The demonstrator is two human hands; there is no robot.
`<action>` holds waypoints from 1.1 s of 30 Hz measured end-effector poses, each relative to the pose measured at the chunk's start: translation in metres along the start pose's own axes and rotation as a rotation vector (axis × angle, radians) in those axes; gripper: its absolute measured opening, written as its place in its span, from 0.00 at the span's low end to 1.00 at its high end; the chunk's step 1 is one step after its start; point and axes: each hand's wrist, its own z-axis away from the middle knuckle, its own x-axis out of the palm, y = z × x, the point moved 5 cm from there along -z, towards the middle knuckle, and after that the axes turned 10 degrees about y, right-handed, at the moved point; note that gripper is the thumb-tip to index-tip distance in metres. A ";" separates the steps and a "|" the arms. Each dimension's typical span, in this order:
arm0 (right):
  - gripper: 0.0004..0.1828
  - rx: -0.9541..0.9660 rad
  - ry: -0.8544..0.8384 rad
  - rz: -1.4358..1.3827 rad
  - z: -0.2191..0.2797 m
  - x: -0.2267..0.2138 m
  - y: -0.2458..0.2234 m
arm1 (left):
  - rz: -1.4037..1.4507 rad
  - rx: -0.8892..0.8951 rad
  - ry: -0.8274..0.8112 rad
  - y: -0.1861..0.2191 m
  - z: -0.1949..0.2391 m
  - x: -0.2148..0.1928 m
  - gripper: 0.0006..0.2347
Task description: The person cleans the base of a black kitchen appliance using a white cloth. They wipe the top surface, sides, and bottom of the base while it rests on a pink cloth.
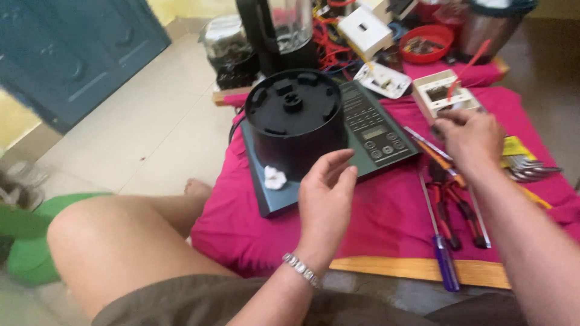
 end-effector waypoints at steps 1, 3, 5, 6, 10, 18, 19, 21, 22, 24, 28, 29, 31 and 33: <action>0.11 -0.158 0.016 0.108 -0.009 0.009 0.004 | -0.046 0.038 0.034 -0.003 0.000 -0.011 0.13; 0.13 -0.325 0.018 0.205 -0.019 0.022 0.009 | -0.096 0.074 0.082 -0.007 0.000 -0.034 0.12; 0.12 -0.352 0.010 0.238 -0.023 0.026 0.012 | -0.304 0.114 0.205 -0.005 -0.002 -0.060 0.12; 0.12 -0.354 0.004 0.236 -0.022 0.025 0.012 | -0.307 0.111 0.210 -0.006 -0.004 -0.067 0.12; 0.11 -0.308 0.007 0.276 -0.020 0.020 0.014 | -0.317 0.099 0.413 -0.013 -0.011 -0.099 0.10; 0.11 -0.339 -0.068 0.054 0.003 0.027 -0.062 | -0.312 -0.302 0.501 -0.030 -0.040 -0.120 0.23; 0.17 -0.266 -0.157 0.147 0.000 0.040 -0.062 | -0.280 -0.363 0.458 -0.033 -0.045 -0.118 0.23; 0.22 -0.200 -0.250 0.244 -0.008 0.060 -0.058 | -0.240 -0.429 0.422 -0.035 -0.050 -0.118 0.23; 0.25 -0.214 -0.263 0.273 -0.015 0.068 -0.054 | -0.254 -0.452 0.391 -0.036 -0.052 -0.117 0.22; 0.28 -0.235 -0.278 0.309 -0.022 0.079 -0.056 | -0.260 -0.481 0.362 -0.038 -0.054 -0.115 0.22; 0.30 -0.038 -0.433 0.236 -0.021 0.096 -0.052 | -0.273 -0.435 0.364 -0.044 -0.056 -0.115 0.21; 0.31 -0.018 -0.410 0.226 -0.024 0.101 -0.048 | -0.268 -0.431 0.378 -0.046 -0.055 -0.116 0.22; 0.28 0.032 -0.379 0.230 -0.004 0.085 -0.071 | -0.274 -0.420 0.404 -0.050 -0.056 -0.119 0.21; 0.25 0.093 -0.335 0.229 0.007 0.075 -0.074 | -0.286 -0.400 0.417 -0.049 -0.060 -0.122 0.21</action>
